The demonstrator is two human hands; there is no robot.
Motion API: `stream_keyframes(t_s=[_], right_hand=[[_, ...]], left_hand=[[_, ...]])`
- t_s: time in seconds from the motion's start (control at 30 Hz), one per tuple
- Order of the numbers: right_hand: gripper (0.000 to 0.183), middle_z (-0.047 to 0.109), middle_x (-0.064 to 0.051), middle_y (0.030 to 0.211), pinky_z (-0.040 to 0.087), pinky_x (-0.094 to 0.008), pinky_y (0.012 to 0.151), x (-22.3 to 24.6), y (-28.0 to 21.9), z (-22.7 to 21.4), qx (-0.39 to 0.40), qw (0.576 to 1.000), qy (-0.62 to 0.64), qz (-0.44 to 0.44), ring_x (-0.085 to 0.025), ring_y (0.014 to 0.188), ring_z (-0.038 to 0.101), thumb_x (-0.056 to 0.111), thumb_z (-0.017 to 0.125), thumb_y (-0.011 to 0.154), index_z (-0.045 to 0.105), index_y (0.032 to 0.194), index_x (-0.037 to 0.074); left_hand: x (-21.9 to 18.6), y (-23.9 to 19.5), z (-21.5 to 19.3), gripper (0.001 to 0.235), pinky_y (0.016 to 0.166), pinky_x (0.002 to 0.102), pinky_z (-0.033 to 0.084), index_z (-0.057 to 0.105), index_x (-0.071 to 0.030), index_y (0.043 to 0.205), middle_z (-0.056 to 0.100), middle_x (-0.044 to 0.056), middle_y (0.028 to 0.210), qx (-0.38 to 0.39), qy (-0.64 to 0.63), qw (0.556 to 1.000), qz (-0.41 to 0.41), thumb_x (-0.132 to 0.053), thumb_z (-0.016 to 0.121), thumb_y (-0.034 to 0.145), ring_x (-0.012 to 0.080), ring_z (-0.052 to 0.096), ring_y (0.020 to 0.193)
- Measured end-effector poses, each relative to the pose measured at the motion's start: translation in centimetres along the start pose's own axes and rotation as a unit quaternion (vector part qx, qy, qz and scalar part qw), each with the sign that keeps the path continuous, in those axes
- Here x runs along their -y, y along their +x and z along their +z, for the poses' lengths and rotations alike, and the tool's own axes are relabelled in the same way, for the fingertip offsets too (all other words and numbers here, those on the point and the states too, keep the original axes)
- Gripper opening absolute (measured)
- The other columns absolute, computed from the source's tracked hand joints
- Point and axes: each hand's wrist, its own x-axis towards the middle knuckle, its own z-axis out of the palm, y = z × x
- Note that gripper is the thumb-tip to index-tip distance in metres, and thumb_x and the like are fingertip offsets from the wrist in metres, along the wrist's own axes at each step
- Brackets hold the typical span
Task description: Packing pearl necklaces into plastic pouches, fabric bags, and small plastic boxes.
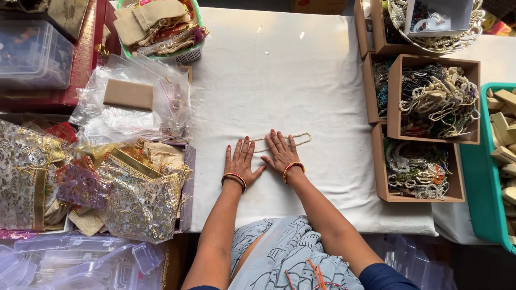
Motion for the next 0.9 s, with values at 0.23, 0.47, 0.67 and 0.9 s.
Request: stream_keyframes(t_s=[0.23,0.47,0.67,0.9], right_hand=[[0.082,0.0,-0.004,0.173,-0.006,-0.052,0.125,-7.3,-2.3,0.2,-0.057,0.972,0.077,0.216,-0.02,0.159,0.0,0.067,0.022,0.103,0.006,0.165,0.016],[0.089,-0.001,-0.006,0.173,-0.006,-0.052,0.125,0.8,-0.2,0.2,-0.086,0.995,0.051,0.032,-0.02,0.158,0.0,0.072,0.024,0.099,0.008,0.164,0.014],[0.088,-0.002,-0.002,0.173,-0.007,-0.05,0.125,-3.4,-1.5,-0.3,-0.011,0.994,0.046,0.098,-0.02,0.158,-0.003,0.074,0.021,0.097,0.007,0.165,0.019],[0.09,-0.001,-0.007,0.17,-0.007,-0.053,0.121,-4.5,-3.0,1.6,-0.19,0.97,0.012,0.15,-0.021,0.155,-0.002,0.074,0.019,0.097,0.005,0.161,0.012]], left_hand=[[-0.1,-0.1,-0.5,0.098,0.124,0.051,-0.008,-0.004,-0.02,0.165,-0.012,0.001,0.172,-0.008,-0.041,0.999,-0.003,-0.079,0.027,0.093,0.0202,-0.01,0.158],[-0.5,0.0,-1.2,0.097,0.124,0.051,-0.008,-0.003,-0.022,0.165,-0.01,0.001,0.173,0.01,-0.024,1.0,-0.008,-0.078,0.029,0.092,0.0192,-0.008,0.158],[-0.3,-0.3,-0.6,0.098,0.125,0.049,-0.006,-0.002,-0.02,0.165,-0.01,0.0,0.172,-0.006,-0.036,0.999,-0.017,-0.079,0.028,0.092,0.0184,-0.005,0.158],[-0.3,-0.3,-0.3,0.1,0.124,0.05,-0.006,-0.005,-0.02,0.165,-0.011,0.002,0.172,0.001,-0.032,0.999,-0.024,-0.08,0.027,0.092,0.0194,-0.006,0.157]])
